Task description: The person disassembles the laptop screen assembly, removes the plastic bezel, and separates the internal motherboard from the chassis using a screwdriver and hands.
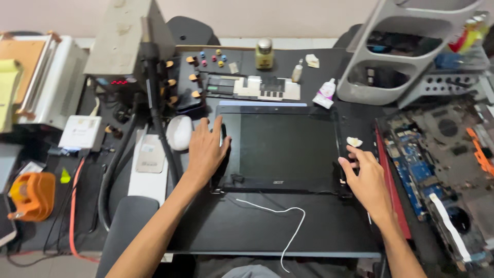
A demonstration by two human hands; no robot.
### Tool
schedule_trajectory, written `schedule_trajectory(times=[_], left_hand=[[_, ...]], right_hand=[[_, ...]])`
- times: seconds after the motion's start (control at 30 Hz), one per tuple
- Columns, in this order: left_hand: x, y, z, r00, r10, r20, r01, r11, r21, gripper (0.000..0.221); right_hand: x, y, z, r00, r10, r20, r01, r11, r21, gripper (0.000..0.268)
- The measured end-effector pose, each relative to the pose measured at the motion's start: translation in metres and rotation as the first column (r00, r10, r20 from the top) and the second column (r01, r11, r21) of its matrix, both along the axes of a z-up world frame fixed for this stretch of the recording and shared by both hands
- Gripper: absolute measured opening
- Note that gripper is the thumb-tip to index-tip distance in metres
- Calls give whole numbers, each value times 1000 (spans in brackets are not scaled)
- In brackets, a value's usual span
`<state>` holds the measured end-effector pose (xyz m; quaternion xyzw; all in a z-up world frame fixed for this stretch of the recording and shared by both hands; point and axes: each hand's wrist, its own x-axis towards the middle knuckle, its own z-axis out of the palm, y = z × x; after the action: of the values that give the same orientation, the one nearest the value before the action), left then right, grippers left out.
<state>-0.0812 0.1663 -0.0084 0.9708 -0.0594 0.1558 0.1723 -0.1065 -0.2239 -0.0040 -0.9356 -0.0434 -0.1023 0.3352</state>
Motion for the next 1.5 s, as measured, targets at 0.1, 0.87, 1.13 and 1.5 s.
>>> schedule_trajectory(times=[0.1,0.87,1.13,1.5], left_hand=[[1,3,-1,943,90,-321,-158,968,-194,74],[3,16,79,999,-23,30,37,660,-751,52],[-6,2,86,954,98,282,140,688,-712,39],[-14,-8,48,943,133,305,160,625,-765,50]], right_hand=[[10,11,-7,994,-59,-95,53,997,-59,48],[-1,19,14,999,21,27,-34,658,752,39],[-1,23,-7,971,-46,234,-99,818,567,30],[0,28,-7,962,2,273,-128,886,445,30]])
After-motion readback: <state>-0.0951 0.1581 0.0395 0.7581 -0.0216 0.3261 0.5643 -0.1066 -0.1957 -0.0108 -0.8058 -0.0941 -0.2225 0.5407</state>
